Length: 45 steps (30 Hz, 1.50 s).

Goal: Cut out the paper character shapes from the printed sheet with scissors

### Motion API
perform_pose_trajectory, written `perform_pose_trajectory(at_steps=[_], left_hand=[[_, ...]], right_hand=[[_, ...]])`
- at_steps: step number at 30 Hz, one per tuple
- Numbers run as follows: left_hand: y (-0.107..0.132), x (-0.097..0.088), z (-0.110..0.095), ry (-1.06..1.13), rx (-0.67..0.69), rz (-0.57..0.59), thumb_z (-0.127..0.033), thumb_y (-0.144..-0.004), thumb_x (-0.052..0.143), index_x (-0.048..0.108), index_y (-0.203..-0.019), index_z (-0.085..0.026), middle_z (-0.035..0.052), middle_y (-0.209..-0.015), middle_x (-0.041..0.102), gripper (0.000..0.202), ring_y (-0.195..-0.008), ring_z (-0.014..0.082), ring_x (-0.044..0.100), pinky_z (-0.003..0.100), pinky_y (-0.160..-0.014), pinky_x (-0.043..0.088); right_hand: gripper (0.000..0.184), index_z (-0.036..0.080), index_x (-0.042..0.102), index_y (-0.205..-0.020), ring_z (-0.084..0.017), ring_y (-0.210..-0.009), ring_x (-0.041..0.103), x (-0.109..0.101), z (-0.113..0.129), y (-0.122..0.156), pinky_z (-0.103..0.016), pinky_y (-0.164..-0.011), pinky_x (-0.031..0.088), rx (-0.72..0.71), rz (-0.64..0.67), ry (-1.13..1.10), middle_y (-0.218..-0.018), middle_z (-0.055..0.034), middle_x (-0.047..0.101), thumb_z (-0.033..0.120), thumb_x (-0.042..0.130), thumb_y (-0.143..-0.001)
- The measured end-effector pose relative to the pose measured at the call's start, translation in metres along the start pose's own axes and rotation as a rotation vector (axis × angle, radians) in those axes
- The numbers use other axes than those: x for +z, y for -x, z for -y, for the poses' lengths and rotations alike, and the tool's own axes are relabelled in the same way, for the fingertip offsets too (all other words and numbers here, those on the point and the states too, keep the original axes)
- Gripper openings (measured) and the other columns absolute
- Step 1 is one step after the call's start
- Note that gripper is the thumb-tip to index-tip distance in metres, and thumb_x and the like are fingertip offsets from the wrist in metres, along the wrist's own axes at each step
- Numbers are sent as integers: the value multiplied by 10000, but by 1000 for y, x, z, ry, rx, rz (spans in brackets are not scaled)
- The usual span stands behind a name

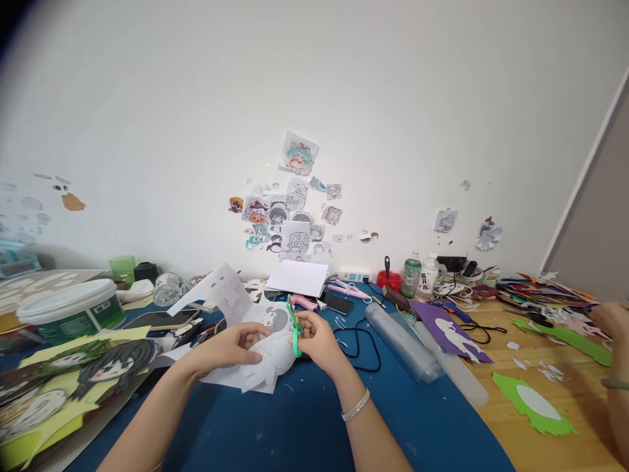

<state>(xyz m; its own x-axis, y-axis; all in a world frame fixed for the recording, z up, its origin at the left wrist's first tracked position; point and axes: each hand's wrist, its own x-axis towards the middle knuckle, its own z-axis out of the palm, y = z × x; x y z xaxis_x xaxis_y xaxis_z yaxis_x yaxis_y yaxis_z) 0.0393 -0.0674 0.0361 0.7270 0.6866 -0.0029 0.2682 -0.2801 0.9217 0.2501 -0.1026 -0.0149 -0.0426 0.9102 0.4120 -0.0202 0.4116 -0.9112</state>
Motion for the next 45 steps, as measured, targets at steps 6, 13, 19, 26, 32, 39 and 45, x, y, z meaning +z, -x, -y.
perform_pose_trajectory(at_steps=[6,13,19,26,32,39,45], left_hand=[[-8,15,6,-194,44,25,-452,-651,586,463,-527,-187,-65,-528,238,317,-484,92,216,229,-471,160],[-13,13,9,18,70,-226,-470,-698,553,509,-638,-171,-50,-551,391,308,-496,93,334,204,-470,220],[-11,10,-3,313,56,-428,-450,-665,613,592,-879,-150,9,-689,601,370,-572,126,508,196,-497,330],[-12,15,-6,423,81,-525,-418,-637,650,601,-837,-138,5,-641,618,347,-544,119,533,193,-479,366],[-11,20,-9,416,59,-451,-418,-623,663,608,-875,-129,42,-729,659,388,-616,154,588,224,-537,425],[-8,21,-13,467,59,-391,-380,-598,686,590,-1013,-116,91,-810,676,501,-698,205,621,274,-589,467],[-8,24,-14,413,44,-455,-298,-572,691,613,-986,-119,109,-875,679,458,-754,245,630,305,-618,479]], right_hand=[[365,170,580,-936,-113,-626,506,7,-9,0,-233,-577,403,11,14,60,-797,-16,602,135,661,-581],[348,173,553,-936,-140,-673,533,1,-4,-6,-242,-582,414,15,-170,-10,-806,-29,603,252,679,-621],[394,159,529,-986,-134,-610,540,7,-6,-2,-268,-617,424,56,58,-102,-642,-6,581,422,636,-712],[417,161,540,-993,-116,-589,501,15,-5,3,-244,-587,401,34,196,-118,-646,-3,546,490,595,-743],[459,164,559,-969,-119,-592,497,17,-2,3,-239,-579,398,44,183,-141,-665,-4,544,530,618,-698],[510,177,551,-1069,-137,-644,526,16,-4,3,-259,-624,423,9,136,-128,-711,-13,556,499,645,-684],[481,163,573,-1009,-162,-705,546,16,-7,4,-272,-645,431,1,143,-92,-748,-31,578,503,647,-676]])
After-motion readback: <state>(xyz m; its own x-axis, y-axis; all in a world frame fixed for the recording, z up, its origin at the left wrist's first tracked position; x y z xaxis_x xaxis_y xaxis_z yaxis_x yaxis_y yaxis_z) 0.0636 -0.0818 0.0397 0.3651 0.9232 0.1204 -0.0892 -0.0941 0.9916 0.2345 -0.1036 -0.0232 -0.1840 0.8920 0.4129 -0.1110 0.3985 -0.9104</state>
